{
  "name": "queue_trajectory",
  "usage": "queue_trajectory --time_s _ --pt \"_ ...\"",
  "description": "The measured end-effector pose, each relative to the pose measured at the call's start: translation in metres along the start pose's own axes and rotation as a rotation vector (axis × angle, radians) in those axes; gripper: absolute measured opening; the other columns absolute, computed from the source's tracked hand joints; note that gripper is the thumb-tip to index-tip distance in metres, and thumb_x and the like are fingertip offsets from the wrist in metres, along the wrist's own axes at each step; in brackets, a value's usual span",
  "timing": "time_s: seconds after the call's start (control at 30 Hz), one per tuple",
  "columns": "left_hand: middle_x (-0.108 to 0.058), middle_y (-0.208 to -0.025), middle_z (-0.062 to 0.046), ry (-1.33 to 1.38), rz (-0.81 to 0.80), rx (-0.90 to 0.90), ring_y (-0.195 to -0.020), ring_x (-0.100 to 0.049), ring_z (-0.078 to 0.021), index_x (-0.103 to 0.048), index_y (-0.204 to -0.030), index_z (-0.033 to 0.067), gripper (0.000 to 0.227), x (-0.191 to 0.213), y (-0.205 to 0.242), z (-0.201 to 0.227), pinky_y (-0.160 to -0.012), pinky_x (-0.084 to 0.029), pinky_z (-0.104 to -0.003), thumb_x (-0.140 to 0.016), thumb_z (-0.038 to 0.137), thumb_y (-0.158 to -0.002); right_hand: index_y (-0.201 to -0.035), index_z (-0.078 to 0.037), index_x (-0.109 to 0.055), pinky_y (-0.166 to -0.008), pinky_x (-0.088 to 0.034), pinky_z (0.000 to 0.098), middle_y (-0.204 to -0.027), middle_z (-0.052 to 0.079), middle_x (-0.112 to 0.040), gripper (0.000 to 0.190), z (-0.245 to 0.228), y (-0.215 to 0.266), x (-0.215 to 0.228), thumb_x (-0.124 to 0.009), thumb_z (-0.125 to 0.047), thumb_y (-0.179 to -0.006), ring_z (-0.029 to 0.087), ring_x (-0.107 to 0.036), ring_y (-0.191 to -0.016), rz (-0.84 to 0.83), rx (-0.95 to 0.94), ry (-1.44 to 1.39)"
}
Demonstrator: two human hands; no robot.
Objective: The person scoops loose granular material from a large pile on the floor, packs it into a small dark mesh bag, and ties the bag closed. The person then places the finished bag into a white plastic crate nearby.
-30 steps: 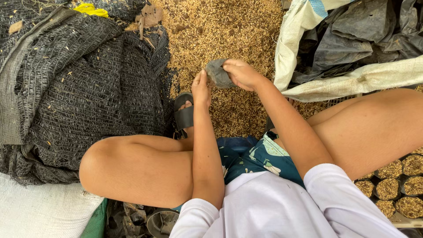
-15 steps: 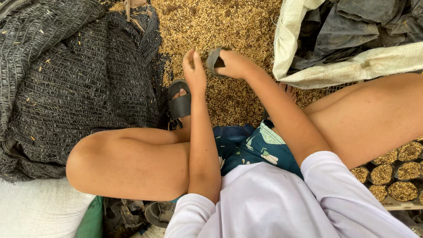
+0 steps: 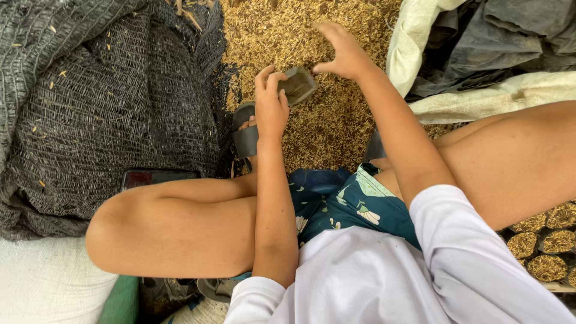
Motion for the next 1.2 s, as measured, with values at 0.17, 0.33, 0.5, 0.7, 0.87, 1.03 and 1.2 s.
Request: queue_trajectory --time_s 0.17,0.33,0.5,0.7,0.87,1.03,1.2 --pt "-0.052 -0.147 -0.013 -0.181 0.097 -0.191 -0.129 -0.054 -0.0369 -0.076 -0.096 0.0174 0.028 -0.008 0.002 -0.008 -0.101 -0.054 -0.045 -0.067 -0.007 -0.085 -0.158 -0.020 -0.021 -0.116 -0.023 0.0667 -0.161 0.016 -0.026 0.133 -0.030 0.021 -0.054 -0.102 -0.046 -0.055 0.038 -0.019 -0.149 -0.420 -0.143 0.492" --pt "-0.055 -0.134 -0.009 -0.372 0.031 0.047 -0.118 -0.059 -0.0357 -0.073 -0.120 0.0153 0.039 -0.018 0.006 -0.012 -0.085 -0.057 -0.044 -0.068 -0.004 -0.086 -0.157 -0.022 -0.035 -0.099 -0.053 0.0530 -0.156 0.021 -0.036 0.113 -0.014 0.053 -0.090 -0.097 -0.034 -0.064 0.045 -0.039 -0.139 -0.251 -0.062 0.607" --pt "-0.055 -0.132 -0.010 -0.318 0.156 -0.019 -0.094 -0.068 -0.0328 -0.071 -0.121 0.0135 0.038 -0.015 0.008 -0.007 -0.069 -0.058 -0.043 -0.067 -0.004 -0.087 -0.139 -0.024 -0.062 -0.098 -0.058 0.0460 -0.136 0.016 -0.058 0.071 0.030 0.055 -0.101 -0.092 -0.024 -0.074 0.034 -0.062 -0.123 -0.133 -0.170 0.298" --pt "-0.056 -0.137 -0.006 -0.293 0.236 -0.083 -0.081 -0.071 -0.0295 -0.071 -0.101 0.0166 0.017 -0.016 0.008 0.006 -0.059 -0.056 -0.039 -0.065 0.002 -0.094 -0.135 -0.010 -0.065 -0.081 -0.062 0.0481 -0.114 0.019 -0.072 0.052 0.034 0.034 -0.045 -0.078 -0.023 -0.086 0.034 -0.073 -0.097 -0.230 -0.478 -0.433" --pt "-0.057 -0.143 -0.002 -0.310 0.117 -0.090 -0.083 -0.074 -0.0265 -0.075 -0.098 0.0205 0.028 -0.022 0.007 0.003 -0.060 -0.056 -0.039 -0.064 -0.002 -0.086 -0.150 -0.001 -0.046 -0.087 -0.057 0.0556 -0.130 0.022 -0.065 0.070 -0.010 0.034 -0.001 -0.079 -0.028 -0.095 0.033 -0.067 -0.110 -0.288 -0.409 -0.815" --pt "-0.057 -0.142 -0.005 -0.330 0.012 -0.066 -0.090 -0.073 -0.0307 -0.065 -0.125 0.0063 0.041 -0.036 0.006 -0.014 -0.069 -0.059 -0.038 -0.068 0.003 -0.084 -0.150 -0.009 -0.031 -0.097 -0.061 0.0519 -0.129 0.025 -0.065 0.073 -0.062 0.034 -0.017 -0.067 -0.037 -0.093 0.036 -0.070 -0.117 -0.242 -0.508 -0.917" --pt "-0.052 -0.153 -0.015 -0.435 -0.102 0.111 -0.092 -0.074 -0.0298 -0.059 -0.128 0.0083 0.040 -0.043 0.011 -0.040 -0.076 -0.061 -0.036 -0.064 0.004 -0.088 -0.150 -0.010 -0.053 -0.107 -0.045 0.0530 -0.150 0.013 -0.059 0.059 -0.040 0.027 -0.015 -0.055 -0.047 -0.103 0.031 -0.057 -0.134 -0.181 -0.166 -0.288"
Point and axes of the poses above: each hand's wrist, its own y-axis away from the middle knuckle, its own x-axis out of the back of the hand, z = x × y, the point moved 2 cm from there along -y, towards the middle knuckle
